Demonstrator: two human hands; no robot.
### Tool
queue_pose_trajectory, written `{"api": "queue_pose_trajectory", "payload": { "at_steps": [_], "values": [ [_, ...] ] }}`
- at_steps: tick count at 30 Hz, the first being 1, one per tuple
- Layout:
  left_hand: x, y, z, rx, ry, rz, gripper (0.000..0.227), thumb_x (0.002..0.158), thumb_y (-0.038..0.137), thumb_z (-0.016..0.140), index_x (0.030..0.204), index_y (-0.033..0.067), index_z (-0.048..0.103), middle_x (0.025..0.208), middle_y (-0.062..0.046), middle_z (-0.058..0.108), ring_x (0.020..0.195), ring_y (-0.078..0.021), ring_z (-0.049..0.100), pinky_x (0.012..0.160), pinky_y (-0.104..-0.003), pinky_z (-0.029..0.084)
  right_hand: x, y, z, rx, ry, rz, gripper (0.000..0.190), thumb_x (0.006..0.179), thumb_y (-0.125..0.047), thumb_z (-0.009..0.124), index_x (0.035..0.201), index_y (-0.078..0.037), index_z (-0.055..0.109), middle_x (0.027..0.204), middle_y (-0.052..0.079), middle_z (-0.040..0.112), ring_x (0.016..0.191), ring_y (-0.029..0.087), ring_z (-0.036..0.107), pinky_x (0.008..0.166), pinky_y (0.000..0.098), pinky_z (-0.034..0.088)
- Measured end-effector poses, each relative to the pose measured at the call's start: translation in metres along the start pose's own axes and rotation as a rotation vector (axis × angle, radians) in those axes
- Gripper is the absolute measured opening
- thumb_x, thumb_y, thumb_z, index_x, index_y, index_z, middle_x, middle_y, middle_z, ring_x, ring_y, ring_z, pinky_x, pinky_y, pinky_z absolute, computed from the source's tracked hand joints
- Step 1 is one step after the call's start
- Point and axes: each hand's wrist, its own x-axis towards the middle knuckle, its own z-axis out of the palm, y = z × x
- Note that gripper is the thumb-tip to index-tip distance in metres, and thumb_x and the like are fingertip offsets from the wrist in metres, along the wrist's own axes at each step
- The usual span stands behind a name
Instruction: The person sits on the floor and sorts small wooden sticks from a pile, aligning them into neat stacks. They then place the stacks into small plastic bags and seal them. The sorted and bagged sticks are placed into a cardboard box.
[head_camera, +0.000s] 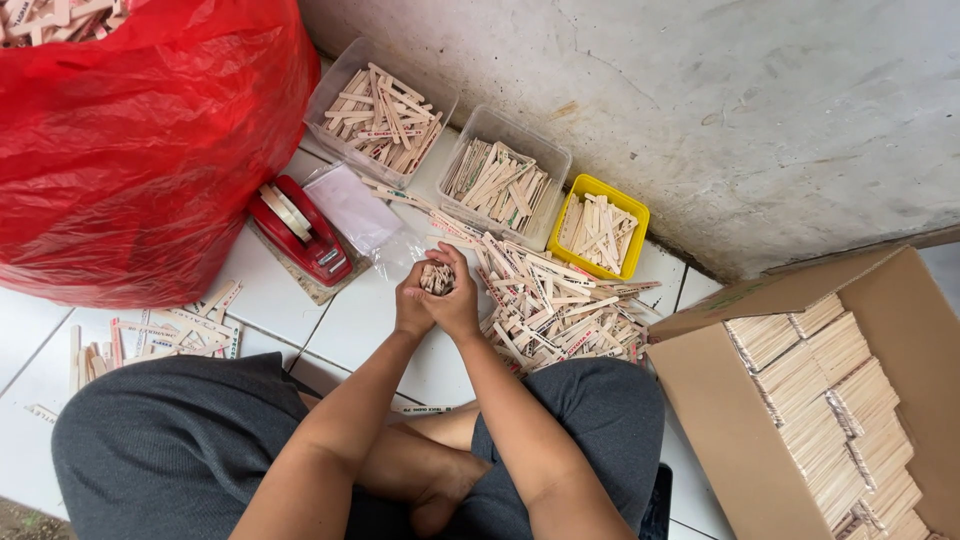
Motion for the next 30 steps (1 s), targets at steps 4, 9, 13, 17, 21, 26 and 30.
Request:
{"api": "queue_pose_trajectory", "payload": {
  "at_steps": [4, 9, 13, 17, 21, 26, 30],
  "values": [
    [0.005, 0.024, 0.001, 0.016, -0.014, 0.027, 0.044, 0.073, 0.014, 0.086, 0.114, 0.0079, 0.07, 0.095, -0.017, 0.075, 0.089, -0.0342, 0.07, 0.086, -0.045, 0.055, 0.002, -0.004, -0.001, 0.014, -0.001, 0.014, 0.077, 0.067, -0.02, 0.096, 0.133, -0.006, 0.059, 0.106, 0.006, 0.078, 0.114, 0.025, 0.07, 0.104, 0.0412, 0.05],
    [0.023, 0.003, 0.002, 0.025, 0.062, 0.158, 0.036, 0.072, 0.02, 0.091, 0.105, 0.0173, 0.076, 0.093, -0.008, 0.075, 0.085, -0.0267, 0.07, 0.081, -0.037, 0.055, 0.006, -0.005, -0.001, 0.015, -0.01, 0.009, 0.096, 0.058, -0.028, 0.101, 0.14, -0.008, 0.055, 0.121, 0.01, 0.074, 0.119, 0.026, 0.067, 0.107, 0.0434, 0.048],
    [0.013, -0.001, 0.002, 0.026, 0.041, 0.087, 0.047, 0.067, 0.019, 0.093, 0.11, 0.0203, 0.074, 0.09, -0.004, 0.075, 0.084, -0.0213, 0.07, 0.085, -0.036, 0.056, 0.006, 0.005, -0.004, 0.016, -0.062, 0.072, 0.098, 0.062, -0.03, 0.099, 0.144, -0.008, 0.05, 0.124, 0.011, 0.072, 0.121, 0.027, 0.066, 0.109, 0.0453, 0.046],
    [0.016, 0.009, 0.002, -0.024, 0.041, 0.125, 0.031, 0.072, 0.017, 0.089, 0.097, 0.012, 0.072, 0.081, -0.011, 0.072, 0.076, -0.0215, 0.063, 0.078, -0.039, 0.054, 0.006, 0.0, -0.001, 0.031, -0.059, 0.111, 0.089, 0.068, -0.024, 0.097, 0.143, -0.009, 0.052, 0.118, 0.008, 0.075, 0.123, 0.025, 0.065, 0.11, 0.0419, 0.045],
    [0.023, 0.023, -0.002, 0.006, 0.098, 0.195, 0.028, 0.072, 0.018, 0.091, 0.092, 0.0124, 0.072, 0.079, -0.011, 0.07, 0.073, -0.0231, 0.067, 0.075, -0.036, 0.055, 0.007, -0.004, -0.004, 0.041, -0.085, 0.117, 0.101, 0.061, -0.029, 0.099, 0.147, -0.01, 0.048, 0.125, 0.008, 0.073, 0.131, 0.027, 0.06, 0.115, 0.0442, 0.04],
    [0.017, 0.016, 0.003, -0.026, 0.034, 0.146, 0.027, 0.071, 0.015, 0.089, 0.092, 0.0093, 0.073, 0.077, -0.009, 0.072, 0.072, -0.0172, 0.062, 0.075, -0.037, 0.055, 0.008, 0.006, -0.005, 0.06, -0.117, 0.138, 0.101, 0.061, -0.027, 0.1, 0.147, -0.008, 0.049, 0.121, 0.009, 0.074, 0.131, 0.028, 0.059, 0.117, 0.0462, 0.038],
    [0.015, 0.03, 0.0, -0.02, 0.051, 0.121, 0.035, 0.07, 0.01, 0.088, 0.101, 0.0083, 0.072, 0.078, -0.01, 0.072, 0.073, -0.0186, 0.062, 0.074, -0.037, 0.055, 0.009, -0.003, -0.004, 0.072, -0.098, 0.136, 0.09, 0.063, -0.026, 0.099, 0.141, -0.011, 0.057, 0.119, 0.003, 0.076, 0.127, 0.02, 0.062, 0.113, 0.0376, 0.042]
  ]
}}
